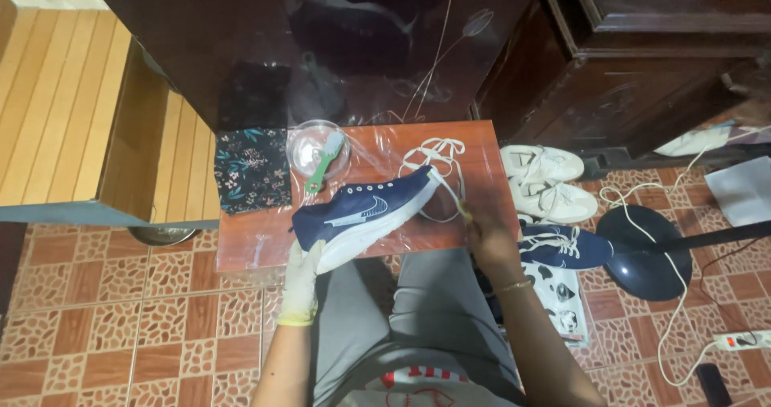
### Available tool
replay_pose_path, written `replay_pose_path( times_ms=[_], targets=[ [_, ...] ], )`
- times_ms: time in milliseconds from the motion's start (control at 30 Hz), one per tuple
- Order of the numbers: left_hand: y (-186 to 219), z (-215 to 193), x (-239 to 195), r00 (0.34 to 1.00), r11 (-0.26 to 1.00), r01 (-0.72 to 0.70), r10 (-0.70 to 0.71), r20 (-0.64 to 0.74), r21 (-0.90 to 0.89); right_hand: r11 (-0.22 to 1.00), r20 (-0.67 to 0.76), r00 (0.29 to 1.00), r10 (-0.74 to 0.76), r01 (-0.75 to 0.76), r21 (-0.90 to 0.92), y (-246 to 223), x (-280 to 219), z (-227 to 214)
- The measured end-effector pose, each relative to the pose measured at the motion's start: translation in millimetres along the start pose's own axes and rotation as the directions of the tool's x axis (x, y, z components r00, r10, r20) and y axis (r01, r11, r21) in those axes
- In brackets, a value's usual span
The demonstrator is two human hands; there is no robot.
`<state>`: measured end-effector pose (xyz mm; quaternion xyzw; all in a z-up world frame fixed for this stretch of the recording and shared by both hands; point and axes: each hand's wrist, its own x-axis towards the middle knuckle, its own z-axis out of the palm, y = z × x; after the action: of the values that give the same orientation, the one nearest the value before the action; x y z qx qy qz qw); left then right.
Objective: The person scrubs a blue and white sneaker using a toothbrush and a cleaning solution. They hold the shoe in their left hand and scrub the upper and sole areas with the brush in their right hand.
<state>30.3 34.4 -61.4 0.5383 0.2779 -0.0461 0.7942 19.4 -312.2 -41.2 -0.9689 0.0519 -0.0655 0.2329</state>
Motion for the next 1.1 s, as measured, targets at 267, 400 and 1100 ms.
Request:
replay_pose_path(
  times_ms=[267, 400, 1100],
  targets=[
    [6, 0, 1, 0.999, 0.999, -0.033, 0.033, -0.009, 0.021, 0.872, -0.050, 0.886, -0.461, 0.442, -0.211, -45, -48, 8],
    [-19, -17, 25, 1.000, 1.000, -0.014, 0.013, 0.011, 0.017, 0.831, -0.243, 0.840, -0.486, 0.357, -0.428, 8, -24, 26],
    [-12, -13, 10, 0.998, 0.987, -0.068, 0.070, -0.008, 0.148, 0.890, -0.021, 0.905, -0.425, 0.413, -0.194, -41, -47, 8]
  ],
)
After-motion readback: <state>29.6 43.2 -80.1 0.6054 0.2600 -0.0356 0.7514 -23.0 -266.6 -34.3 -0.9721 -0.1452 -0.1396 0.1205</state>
